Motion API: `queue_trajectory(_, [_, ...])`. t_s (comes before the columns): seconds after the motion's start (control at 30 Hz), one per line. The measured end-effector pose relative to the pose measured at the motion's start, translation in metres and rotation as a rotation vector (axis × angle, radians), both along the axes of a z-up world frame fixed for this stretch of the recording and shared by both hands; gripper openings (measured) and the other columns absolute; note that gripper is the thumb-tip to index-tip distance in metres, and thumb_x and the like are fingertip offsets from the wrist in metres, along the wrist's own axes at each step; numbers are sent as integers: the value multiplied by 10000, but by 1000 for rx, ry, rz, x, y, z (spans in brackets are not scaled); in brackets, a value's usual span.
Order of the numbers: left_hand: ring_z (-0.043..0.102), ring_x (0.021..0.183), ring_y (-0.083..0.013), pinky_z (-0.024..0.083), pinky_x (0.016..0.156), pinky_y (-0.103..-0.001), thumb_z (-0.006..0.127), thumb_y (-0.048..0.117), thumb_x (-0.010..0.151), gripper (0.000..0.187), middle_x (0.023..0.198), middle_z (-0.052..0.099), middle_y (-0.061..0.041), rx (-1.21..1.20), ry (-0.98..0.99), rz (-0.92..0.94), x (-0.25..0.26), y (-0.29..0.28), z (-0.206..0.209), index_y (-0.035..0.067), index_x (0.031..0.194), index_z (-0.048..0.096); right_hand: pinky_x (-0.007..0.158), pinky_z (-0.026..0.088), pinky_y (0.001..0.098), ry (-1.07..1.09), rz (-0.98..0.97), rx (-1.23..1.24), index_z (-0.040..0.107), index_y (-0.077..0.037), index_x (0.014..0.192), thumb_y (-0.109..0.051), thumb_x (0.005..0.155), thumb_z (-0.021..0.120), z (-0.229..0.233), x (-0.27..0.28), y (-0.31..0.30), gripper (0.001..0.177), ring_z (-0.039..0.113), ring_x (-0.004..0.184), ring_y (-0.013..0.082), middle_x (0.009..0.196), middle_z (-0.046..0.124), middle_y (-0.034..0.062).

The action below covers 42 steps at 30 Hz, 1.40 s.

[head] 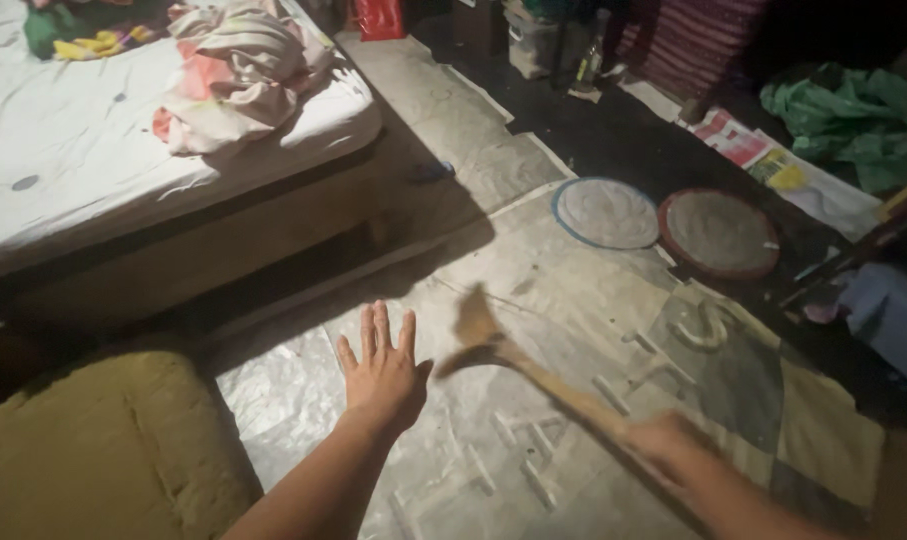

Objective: The person folds a sheet, removes and folds a bedsheet from a foam mattress, moves the mattress aside, and sweeps the floor with a broom.

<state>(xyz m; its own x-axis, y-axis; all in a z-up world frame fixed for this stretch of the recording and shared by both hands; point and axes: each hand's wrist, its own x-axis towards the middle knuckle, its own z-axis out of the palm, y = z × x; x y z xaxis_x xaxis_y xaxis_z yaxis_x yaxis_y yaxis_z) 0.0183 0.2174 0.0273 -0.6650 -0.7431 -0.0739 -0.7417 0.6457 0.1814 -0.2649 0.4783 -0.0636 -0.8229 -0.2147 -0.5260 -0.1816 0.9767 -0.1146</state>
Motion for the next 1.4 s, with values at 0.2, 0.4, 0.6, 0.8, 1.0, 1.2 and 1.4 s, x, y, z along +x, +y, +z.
queue_trajectory(0.2, [-35,1567,-355,61,1186,-674,566,444,975,770,1689,26,-188,8,-7,15,22,18,-3,171,1594,200,831,609,451,125,56,150,824,-53,1092,-653,807,748,59,-18,20,668,803,974,306,1096,827,161])
queue_trajectory(0.4, [-20,1570,-360,68,1182,-677,573,433,966,769,1688,45,-191,4,6,-27,27,39,-7,175,1592,207,906,593,417,240,328,-79,809,-270,1095,-589,780,753,91,51,20,453,770,1000,280,1105,792,59])
queue_trajectory(0.6, [-16,1558,-364,59,1181,-675,588,436,949,790,1684,40,-198,-13,7,6,34,53,-6,172,1590,208,902,547,447,29,564,-34,771,-253,1114,-546,819,742,103,118,-24,416,718,1046,276,1108,778,50])
queue_trajectory(0.8, [-24,1566,-355,56,1179,-680,573,448,962,764,1687,43,-191,-51,-32,139,53,60,-1,173,1584,224,904,555,434,-19,616,121,788,-178,1129,-517,907,645,61,113,-27,430,728,1096,272,1154,760,76])
queue_trajectory(1.0, [-35,1558,-349,61,1172,-684,565,491,956,815,1701,32,-183,11,-88,200,15,93,-6,179,1611,192,932,531,499,64,396,266,780,-134,1219,-504,932,629,27,-39,42,492,704,1114,302,1190,740,120])
queue_trajectory(1.2, [-22,1562,-368,83,1170,-687,565,455,967,772,1682,44,-204,19,-54,115,-58,129,-18,175,1592,209,814,599,439,271,452,232,812,-103,1089,-595,922,636,87,-112,81,549,784,953,299,1035,809,127])
queue_trajectory(1.4, [-15,1561,-357,82,1181,-671,586,459,949,789,1688,42,-183,24,-34,17,-126,142,-17,187,1591,217,836,587,458,197,458,-28,781,-239,1087,-653,776,725,102,-80,96,520,752,967,304,1029,776,82])
